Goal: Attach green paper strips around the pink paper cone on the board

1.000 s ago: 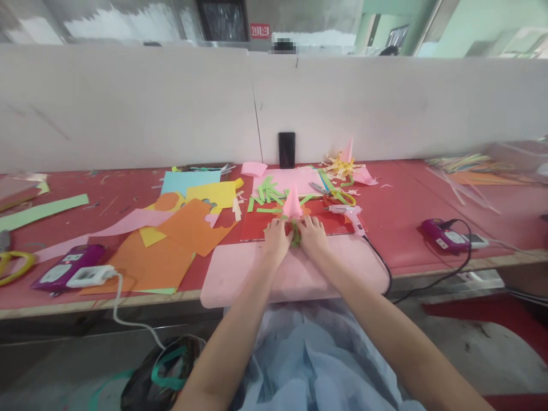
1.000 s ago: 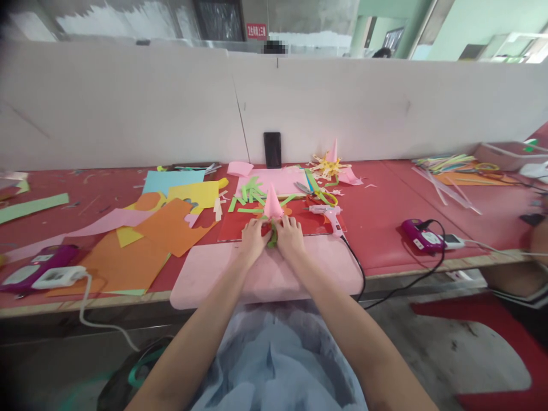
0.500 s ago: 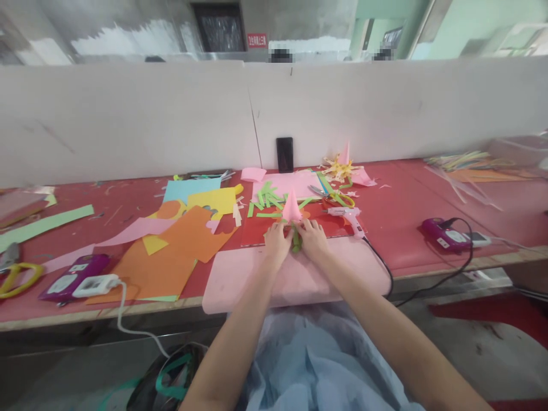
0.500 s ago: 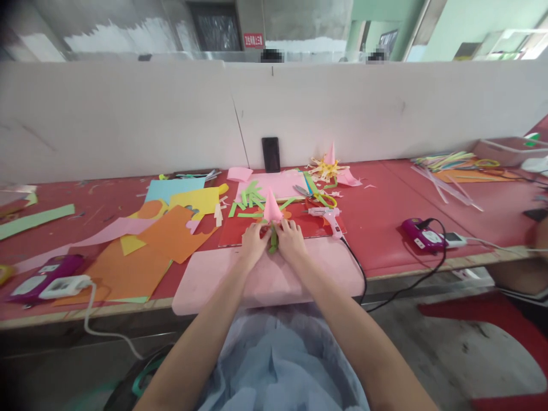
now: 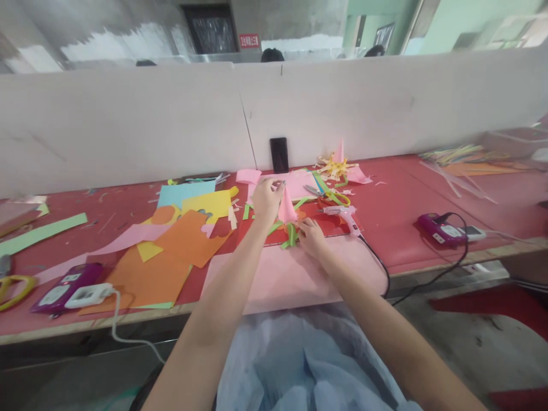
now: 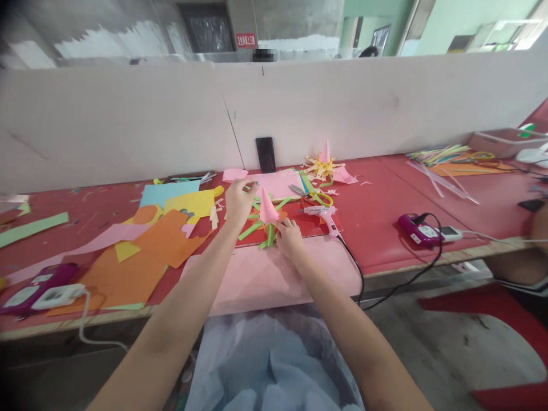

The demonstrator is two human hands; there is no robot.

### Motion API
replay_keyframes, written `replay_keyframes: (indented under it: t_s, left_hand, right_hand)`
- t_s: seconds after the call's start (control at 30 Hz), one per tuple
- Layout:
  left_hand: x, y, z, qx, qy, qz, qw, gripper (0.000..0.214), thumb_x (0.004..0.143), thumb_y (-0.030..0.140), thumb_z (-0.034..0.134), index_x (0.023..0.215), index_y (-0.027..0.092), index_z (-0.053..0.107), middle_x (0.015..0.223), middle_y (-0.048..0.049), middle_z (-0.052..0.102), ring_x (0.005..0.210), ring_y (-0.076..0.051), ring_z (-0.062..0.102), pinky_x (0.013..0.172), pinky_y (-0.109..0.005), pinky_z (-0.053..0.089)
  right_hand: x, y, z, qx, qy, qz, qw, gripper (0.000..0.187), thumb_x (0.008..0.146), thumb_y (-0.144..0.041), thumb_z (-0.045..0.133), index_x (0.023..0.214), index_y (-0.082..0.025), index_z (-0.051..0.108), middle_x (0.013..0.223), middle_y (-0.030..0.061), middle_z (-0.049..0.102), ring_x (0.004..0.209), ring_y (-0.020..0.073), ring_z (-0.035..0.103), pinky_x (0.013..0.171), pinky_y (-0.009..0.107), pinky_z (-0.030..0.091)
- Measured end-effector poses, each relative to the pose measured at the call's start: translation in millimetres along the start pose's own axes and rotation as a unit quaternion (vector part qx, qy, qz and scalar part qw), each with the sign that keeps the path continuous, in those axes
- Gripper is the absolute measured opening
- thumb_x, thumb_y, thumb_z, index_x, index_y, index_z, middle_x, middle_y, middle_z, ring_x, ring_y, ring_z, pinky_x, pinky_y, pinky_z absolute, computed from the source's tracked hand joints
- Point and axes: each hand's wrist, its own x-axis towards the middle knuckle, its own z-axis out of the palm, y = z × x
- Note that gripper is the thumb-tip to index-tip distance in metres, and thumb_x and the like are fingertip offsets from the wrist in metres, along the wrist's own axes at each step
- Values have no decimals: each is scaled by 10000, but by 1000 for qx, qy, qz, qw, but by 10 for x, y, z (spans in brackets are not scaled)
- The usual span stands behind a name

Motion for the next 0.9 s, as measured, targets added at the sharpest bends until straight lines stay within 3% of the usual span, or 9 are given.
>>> replay_keyframes:
  t_s: [0.23, 0.43, 0.57, 0.9]
  left_hand:
    - [111, 20, 106, 24, -60, 48, 997, 122, 831, 262, 574, 840, 178, 662, 932, -39, 651, 765, -129, 585, 737, -251, 445]
    - [140, 106, 64, 46, -87, 41, 994, 134, 837, 278, 571, 816, 185, 665, 910, -34, 652, 747, -135, 577, 718, -258, 437]
    - [174, 156, 48, 60, -97, 36, 993, 166, 848, 299, 556, 796, 184, 665, 890, -42, 646, 779, -148, 579, 729, -267, 436]
    - [173, 114, 58, 69, -108, 18, 992, 83, 795, 245, 608, 764, 182, 652, 875, -44, 681, 804, -165, 598, 717, -278, 430]
  right_hand:
    - [11, 40, 5, 107, 28, 15, 994, 556, 784, -60, 381, 1302, -210, 520, 936, 50, 619, 860, 175, 510, 816, 266, 429]
    - [14, 19, -1, 152, 47, 34, 987, 331, 897, -290, 409, 1098, -227, 664, 845, 44, 604, 815, 161, 537, 771, 258, 430]
    - [24, 45, 29, 187, 59, 27, 980, 273, 839, -259, 496, 1046, -202, 665, 819, 29, 616, 762, 147, 548, 743, 253, 438]
    - [7, 27, -42, 273, 199, 31, 941, 237, 807, -242, 466, 950, -200, 651, 800, 34, 621, 731, 153, 568, 715, 278, 457]
